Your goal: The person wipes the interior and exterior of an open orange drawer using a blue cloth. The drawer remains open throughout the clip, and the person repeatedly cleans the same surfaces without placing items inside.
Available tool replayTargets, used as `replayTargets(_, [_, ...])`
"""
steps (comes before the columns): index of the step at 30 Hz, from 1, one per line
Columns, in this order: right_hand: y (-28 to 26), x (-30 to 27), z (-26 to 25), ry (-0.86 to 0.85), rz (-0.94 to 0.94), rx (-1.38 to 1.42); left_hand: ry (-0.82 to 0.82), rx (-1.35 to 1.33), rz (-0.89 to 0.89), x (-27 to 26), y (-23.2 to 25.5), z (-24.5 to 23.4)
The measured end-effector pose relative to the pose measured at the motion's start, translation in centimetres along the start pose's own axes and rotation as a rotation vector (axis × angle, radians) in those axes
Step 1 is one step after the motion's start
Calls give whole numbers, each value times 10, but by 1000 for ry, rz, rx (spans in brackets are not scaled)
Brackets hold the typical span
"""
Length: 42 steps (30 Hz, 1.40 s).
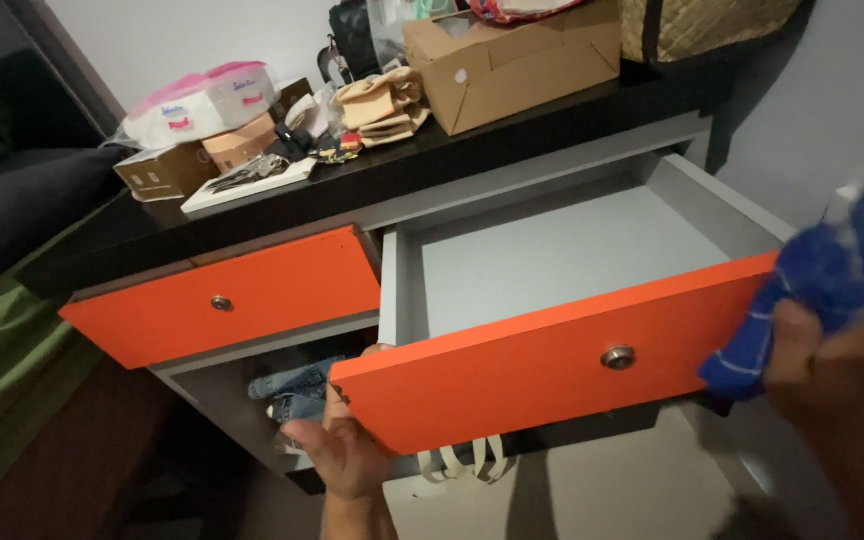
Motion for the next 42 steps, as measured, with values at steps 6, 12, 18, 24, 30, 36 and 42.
replayTargets(6, [2, -77, 22, 83, 80, -280, -25, -29, 12, -5, -6, -5])
replayTargets(12, [-14, -142, 57, 175, -139, -297, 23, 0, -1, -11, -10, -16])
replayTargets(18, [-112, -114, 87, -76, -353, 159, 3, -21, 26, -19, -11, -22])
replayTargets(24, [-148, -83, 66, 3, -389, 76, 22, -111, -5, -21, -13, -25])
replayTargets(30, [-80, -102, 56, 16, -361, -60, 110, -139, -60, -29, -27, -49])
replayTargets(36, [33, -141, 50, -184, -129, -262, 539, 39, -180, -43, -40, -81])
replayTargets(42, [41, -62, 4, 243, 159, -172, 348, -30, -124, -37, -35, -66])
Point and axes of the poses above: each hand's wrist, its own x-axis towards the middle knuckle, its own z-axis out of the palm, y = z × x, the point moved 5 cm from there along x, towards the middle knuckle, and after that the axes turned 2 degrees about -z, right-handed, at the moved point
